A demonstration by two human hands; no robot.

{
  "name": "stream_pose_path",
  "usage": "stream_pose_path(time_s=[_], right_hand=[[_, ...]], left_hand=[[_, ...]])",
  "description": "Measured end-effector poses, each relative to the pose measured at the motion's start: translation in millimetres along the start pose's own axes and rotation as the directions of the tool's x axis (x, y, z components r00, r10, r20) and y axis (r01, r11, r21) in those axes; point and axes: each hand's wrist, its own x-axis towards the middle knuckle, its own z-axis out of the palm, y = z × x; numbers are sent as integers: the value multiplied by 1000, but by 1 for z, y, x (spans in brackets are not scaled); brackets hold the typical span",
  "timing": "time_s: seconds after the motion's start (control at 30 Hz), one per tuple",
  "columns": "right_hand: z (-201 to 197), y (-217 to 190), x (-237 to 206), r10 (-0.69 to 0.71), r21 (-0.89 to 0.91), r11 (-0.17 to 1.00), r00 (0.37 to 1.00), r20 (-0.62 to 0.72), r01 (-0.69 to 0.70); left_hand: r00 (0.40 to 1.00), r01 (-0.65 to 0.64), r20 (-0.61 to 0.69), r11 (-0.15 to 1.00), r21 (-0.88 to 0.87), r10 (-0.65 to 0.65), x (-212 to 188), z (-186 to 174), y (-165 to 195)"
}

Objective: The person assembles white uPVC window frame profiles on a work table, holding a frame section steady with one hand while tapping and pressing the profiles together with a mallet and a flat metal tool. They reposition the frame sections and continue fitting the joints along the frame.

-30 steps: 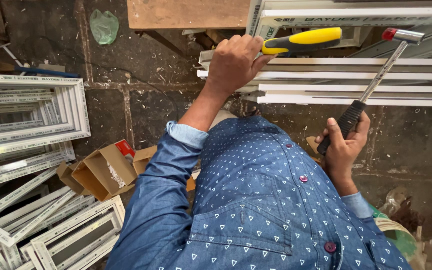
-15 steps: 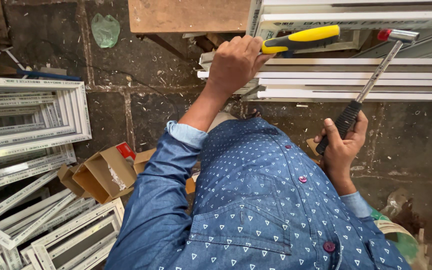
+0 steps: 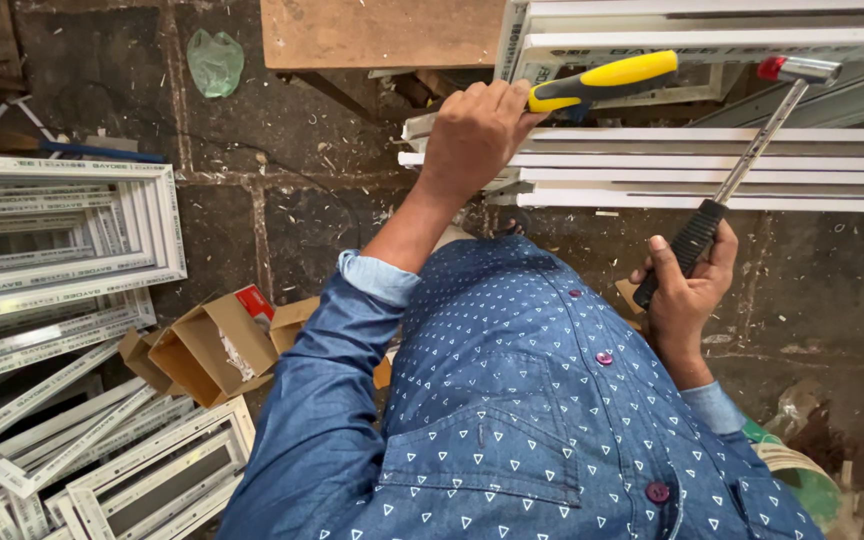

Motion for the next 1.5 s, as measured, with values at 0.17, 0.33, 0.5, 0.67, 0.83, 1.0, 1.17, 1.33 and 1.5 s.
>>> stream_pose_path(time_s=[0.17, 0.33, 0.5, 0.67, 0.83, 1.0, 1.17, 1.33, 1.5], right_hand=[[1, -2, 0, -6, 0, 1000, 1000, -16, 6], [3, -1, -1, -9, 7, 1000, 999, -32, 9], [3, 0, -2, -7, 19, 1000, 999, -35, 8], [2, 0, -2, -7, 13, 1000, 999, -42, 8], [3, -1, -2, -21, 24, 999, 999, -36, 22], [3, -3, -2, -28, 14, 1000, 1000, -15, 28], [3, -5, -3, -24, 18, 1000, 999, -39, 25], [1, -8, -3, -28, 47, 998, 999, -20, 29], [-7, -9, -9, 2, 12, 1000, 999, 44, -2]], left_hand=[[999, -27, -43, 999, -21, 26, -1, -1, -1], [999, -14, -50, 998, -54, 11, 1, -1, -5], [999, 1, -54, 1000, -28, -3, 3, 1, -8], [997, 19, -75, 1000, -16, -20, 2, 3, -10], [997, 19, -77, 999, -38, -22, 3, 5, -14], [997, 37, -69, 998, -49, -40, 2, 5, -15], [995, 47, -81, 996, -70, -52, -4, 5, -8], [996, 37, -78, 996, -80, -43, -7, 5, -9], [994, 55, -91, 998, -36, -58, -4, 7, -11]])
